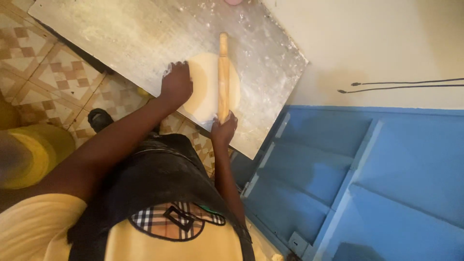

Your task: The person rolls out dough on a floured surface using a wooden rolling pin. They repeatedly flatten the dough, flip it, and transfer it to a red bucket before retrieving another piece to continue the process.

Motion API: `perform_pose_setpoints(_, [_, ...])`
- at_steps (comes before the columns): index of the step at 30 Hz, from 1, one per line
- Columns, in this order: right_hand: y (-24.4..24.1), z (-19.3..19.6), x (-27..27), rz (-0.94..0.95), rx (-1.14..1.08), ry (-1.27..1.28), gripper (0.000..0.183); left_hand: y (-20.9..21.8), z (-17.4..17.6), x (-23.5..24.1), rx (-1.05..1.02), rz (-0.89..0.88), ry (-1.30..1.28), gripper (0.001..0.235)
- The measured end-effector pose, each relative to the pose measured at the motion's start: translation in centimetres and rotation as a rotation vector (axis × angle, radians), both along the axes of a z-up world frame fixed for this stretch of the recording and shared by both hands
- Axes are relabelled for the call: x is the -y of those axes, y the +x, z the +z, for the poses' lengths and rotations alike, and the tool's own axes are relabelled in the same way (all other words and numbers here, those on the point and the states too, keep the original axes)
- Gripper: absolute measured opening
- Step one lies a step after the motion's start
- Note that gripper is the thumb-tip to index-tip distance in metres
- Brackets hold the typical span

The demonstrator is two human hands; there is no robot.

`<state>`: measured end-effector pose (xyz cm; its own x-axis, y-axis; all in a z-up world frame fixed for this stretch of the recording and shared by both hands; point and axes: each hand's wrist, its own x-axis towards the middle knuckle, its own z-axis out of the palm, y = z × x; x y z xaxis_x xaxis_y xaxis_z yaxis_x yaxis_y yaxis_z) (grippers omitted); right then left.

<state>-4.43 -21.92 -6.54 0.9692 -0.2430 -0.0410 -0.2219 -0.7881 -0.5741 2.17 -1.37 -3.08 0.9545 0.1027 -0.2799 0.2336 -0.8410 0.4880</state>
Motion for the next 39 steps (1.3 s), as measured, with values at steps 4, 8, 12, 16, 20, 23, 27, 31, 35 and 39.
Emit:
perform_pose_setpoints(4, [0.6, 1.4, -0.4, -0.012, -0.105, -0.020, 0.054, 1.2, -1.6, 0.4, 0.021, 0.063, -0.038, 0.045])
perform_pose_setpoints(8, [0.1, 4.0, -1.3, 0.011, -0.035, -0.008, 0.049, 2.7, -3.0, 0.3, -0.028, 0.175, -0.087, 0.055])
perform_pose_setpoints(12, [-0.9, 5.9, -1.8, 0.018, -0.080, 0.002, 0.049, 3.6, -6.8, -0.2, -0.041, 0.188, -0.118, 0.040])
perform_pose_setpoints(16, [-1.4, 6.0, -1.2, 0.029, -0.120, 0.017, 0.048, 2.7, -2.9, 0.4, 0.180, 0.188, -0.251, 0.024])
perform_pose_setpoints(20, [-2.2, 7.8, -1.7, -0.015, -0.207, 0.035, 0.049, 1.7, -4.8, 1.8, 0.252, 0.467, -0.525, 0.022])
perform_pose_setpoints(23, [-2.1, 8.3, -2.0, -0.053, -0.205, 0.101, 0.046, 2.1, -7.1, 2.2, 0.113, 0.654, -0.480, 0.029])
perform_pose_setpoints(27, [-2.3, 7.0, -1.3, -0.073, -0.213, 0.126, 0.042, 3.1, -5.5, 9.9, 0.189, 0.805, -1.501, 0.026])
perform_pose_setpoints(31, [-2.1, 5.5, -0.6, -0.023, -0.211, 0.173, 0.048, 1.6, 9.1, 16.5, -0.338, 0.229, -1.220, 0.046])
perform_pose_setpoints(35, [-0.7, 5.8, -0.1, 0.070, -0.178, 0.281, 0.037, -0.6, 9.1, 14.2, -0.271, -0.257, -1.248, 0.049])
perform_pose_setpoints(39, [-0.8, 5.7, -0.1, 0.137, -0.166, 0.353, 0.031, -1.0, 2.1, 9.2, -0.214, -0.123, -1.077, 0.046])
